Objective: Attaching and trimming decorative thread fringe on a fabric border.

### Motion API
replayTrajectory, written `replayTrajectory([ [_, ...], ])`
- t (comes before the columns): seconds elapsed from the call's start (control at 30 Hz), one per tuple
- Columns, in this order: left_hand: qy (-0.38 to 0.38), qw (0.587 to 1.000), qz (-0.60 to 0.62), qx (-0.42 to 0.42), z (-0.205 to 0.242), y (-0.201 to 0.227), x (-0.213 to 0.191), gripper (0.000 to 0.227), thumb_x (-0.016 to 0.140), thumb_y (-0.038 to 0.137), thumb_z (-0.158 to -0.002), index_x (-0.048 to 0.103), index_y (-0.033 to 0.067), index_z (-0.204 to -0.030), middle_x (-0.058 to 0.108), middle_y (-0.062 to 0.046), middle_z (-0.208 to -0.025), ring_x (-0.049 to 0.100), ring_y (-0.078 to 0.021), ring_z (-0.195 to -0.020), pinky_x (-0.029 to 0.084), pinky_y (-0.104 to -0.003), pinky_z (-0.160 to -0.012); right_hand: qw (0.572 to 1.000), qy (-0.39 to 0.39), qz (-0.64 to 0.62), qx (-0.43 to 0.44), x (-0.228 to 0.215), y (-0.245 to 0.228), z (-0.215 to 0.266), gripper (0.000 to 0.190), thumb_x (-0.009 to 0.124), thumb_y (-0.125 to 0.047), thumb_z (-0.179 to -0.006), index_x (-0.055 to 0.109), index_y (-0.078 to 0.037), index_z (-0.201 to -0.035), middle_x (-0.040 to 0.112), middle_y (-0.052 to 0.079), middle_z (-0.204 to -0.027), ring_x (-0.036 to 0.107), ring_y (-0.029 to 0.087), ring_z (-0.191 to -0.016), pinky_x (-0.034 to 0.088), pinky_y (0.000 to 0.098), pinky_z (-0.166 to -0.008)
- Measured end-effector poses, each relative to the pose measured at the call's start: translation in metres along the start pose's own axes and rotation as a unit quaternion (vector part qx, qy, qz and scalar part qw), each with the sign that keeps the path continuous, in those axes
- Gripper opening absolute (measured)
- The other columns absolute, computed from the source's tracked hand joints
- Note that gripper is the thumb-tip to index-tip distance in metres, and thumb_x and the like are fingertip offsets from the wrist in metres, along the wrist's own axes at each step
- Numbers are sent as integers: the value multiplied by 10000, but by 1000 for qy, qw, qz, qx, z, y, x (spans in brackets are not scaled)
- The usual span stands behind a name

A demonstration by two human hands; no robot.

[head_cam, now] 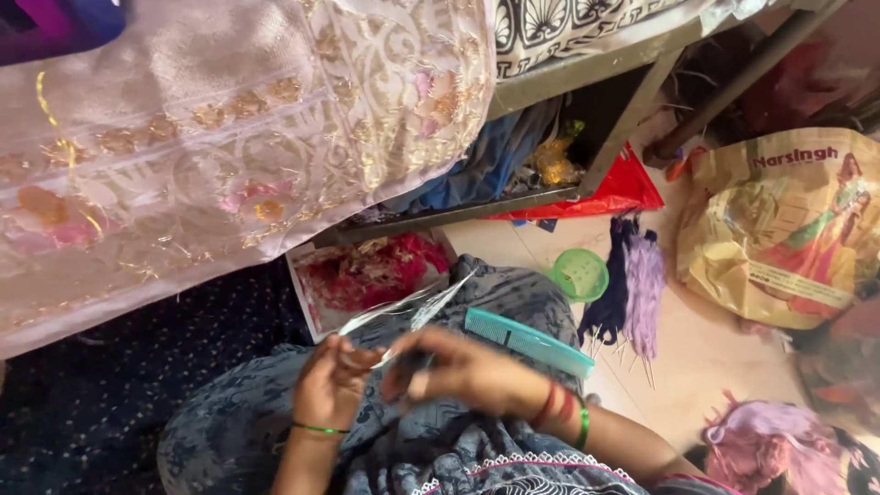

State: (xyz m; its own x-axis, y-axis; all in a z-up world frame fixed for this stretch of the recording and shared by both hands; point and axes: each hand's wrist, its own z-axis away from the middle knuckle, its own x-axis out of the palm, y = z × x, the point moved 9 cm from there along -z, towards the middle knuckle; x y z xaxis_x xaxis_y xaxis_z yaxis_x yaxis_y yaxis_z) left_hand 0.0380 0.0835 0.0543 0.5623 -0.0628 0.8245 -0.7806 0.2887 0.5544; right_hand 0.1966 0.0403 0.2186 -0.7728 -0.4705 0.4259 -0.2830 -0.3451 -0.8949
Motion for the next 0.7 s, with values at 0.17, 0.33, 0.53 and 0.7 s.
replayTrajectory([
  [0.17,-134,963,-225,-65,17,-32,68,149,622,193,-952,551,72,-1001,758,-160,-964,762,-265,-932,594,-463,-857,964,-261,-3,53,75,30,10,517,680,-129,-1082,422,-52,-1524,563,107,-1441,530,188,-1385,451,300,-1180],
  [0.33,-133,911,-321,-224,38,-60,19,271,490,253,-964,674,109,-1101,671,4,-856,626,-94,-758,488,-251,-713,965,-207,-85,137,39,14,8,644,711,-111,-986,393,-54,-1542,646,181,-1259,733,259,-1027,626,403,-891],
  [0.53,-100,933,-329,-103,38,-25,14,258,510,219,-1058,621,37,-914,445,49,-650,400,-68,-553,438,-327,-827,990,76,-112,-26,-132,3,-3,344,708,-175,-994,594,-66,-1300,655,92,-926,679,164,-775,557,263,-619],
  [0.7,12,992,-122,-15,16,1,-7,270,486,202,-1079,551,57,-861,381,40,-601,399,-99,-543,502,-383,-995,937,267,-199,-106,-284,14,-3,191,667,-181,-1031,595,-62,-1161,663,95,-954,657,196,-843,568,306,-722],
])
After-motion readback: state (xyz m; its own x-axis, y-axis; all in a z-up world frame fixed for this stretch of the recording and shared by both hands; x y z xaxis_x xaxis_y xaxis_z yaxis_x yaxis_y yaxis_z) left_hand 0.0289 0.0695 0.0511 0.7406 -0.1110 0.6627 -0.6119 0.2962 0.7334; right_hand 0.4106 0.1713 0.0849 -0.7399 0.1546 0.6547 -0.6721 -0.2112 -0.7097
